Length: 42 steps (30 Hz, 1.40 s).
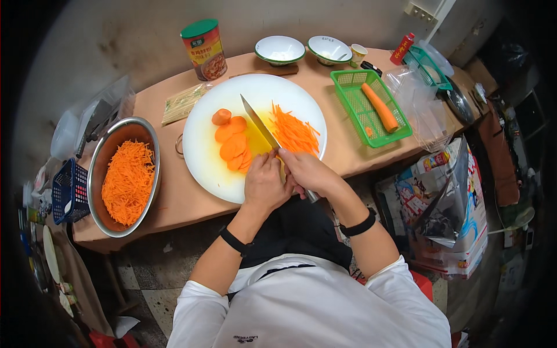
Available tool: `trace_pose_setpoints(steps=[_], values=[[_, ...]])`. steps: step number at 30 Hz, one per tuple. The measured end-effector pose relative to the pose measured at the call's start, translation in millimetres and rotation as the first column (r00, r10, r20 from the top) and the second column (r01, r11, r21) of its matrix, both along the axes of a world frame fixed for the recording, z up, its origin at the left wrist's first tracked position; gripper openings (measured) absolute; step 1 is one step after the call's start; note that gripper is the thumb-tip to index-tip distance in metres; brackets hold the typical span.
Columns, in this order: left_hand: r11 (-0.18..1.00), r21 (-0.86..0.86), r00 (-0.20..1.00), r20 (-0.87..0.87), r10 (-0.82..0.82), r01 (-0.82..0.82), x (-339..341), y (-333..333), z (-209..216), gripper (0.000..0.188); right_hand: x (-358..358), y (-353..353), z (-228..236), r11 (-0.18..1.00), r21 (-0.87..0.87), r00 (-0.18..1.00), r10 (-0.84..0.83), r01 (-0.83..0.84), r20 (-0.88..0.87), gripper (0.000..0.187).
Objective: Slicing a carrot into rounds and julienning them on a cutting board using a cleaver.
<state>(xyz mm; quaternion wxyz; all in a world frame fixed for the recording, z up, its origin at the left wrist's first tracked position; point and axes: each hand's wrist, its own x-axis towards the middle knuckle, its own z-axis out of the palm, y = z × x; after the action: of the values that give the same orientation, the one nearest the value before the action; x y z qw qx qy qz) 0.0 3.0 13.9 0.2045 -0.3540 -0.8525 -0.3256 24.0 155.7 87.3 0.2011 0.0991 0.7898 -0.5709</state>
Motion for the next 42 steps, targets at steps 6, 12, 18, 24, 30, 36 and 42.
trace_pose_setpoints(steps=[6, 12, 18, 24, 30, 36, 42], values=[[1.0, -0.009, 1.0, 0.008, 0.013, -0.013, 0.5, -0.2, -1.0, 0.049, -17.6, -1.6, -11.9, 0.989, -0.054, 0.988, -0.141, 0.137, -0.067, 0.059], [0.999, 0.011, 0.999, -0.016, 0.045, -0.045, -1.2, 1.8, -5.9, 0.043, 1.5, 5.2, -8.5, 0.974, -0.157, 0.982, -0.176, 0.164, -0.064, 0.057], [0.999, 0.019, 0.999, -0.009, 0.038, -0.038, -2.3, 1.2, -6.8, 0.04, 12.4, 0.6, 1.8, 0.982, -0.138, 0.991, -0.133, 0.129, -0.018, 0.06], [0.998, -0.026, 0.998, -0.043, 0.053, -0.054, -1.2, -0.3, -7.5, 0.044, 15.3, 0.7, -1.1, 0.979, -0.135, 0.987, -0.158, 0.154, -0.021, 0.062], [0.999, 0.006, 0.999, -0.03, 0.041, -0.04, -1.8, -0.2, -6.5, 0.043, 19.1, 2.2, -1.0, 0.988, -0.107, 0.994, -0.113, 0.112, -0.008, 0.063], [0.999, -0.009, 0.999, -0.032, 0.043, -0.044, -2.9, 0.9, -7.3, 0.045, 14.1, 0.8, -3.7, 0.99, -0.089, 0.994, -0.109, 0.108, -0.009, 0.068], [0.995, -0.101, 0.998, 0.069, 0.011, -0.004, 0.0, -1.7, 1.9, 0.049, -10.7, -4.3, -5.3, 0.994, -0.062, 0.996, -0.087, 0.088, 0.016, 0.058]])
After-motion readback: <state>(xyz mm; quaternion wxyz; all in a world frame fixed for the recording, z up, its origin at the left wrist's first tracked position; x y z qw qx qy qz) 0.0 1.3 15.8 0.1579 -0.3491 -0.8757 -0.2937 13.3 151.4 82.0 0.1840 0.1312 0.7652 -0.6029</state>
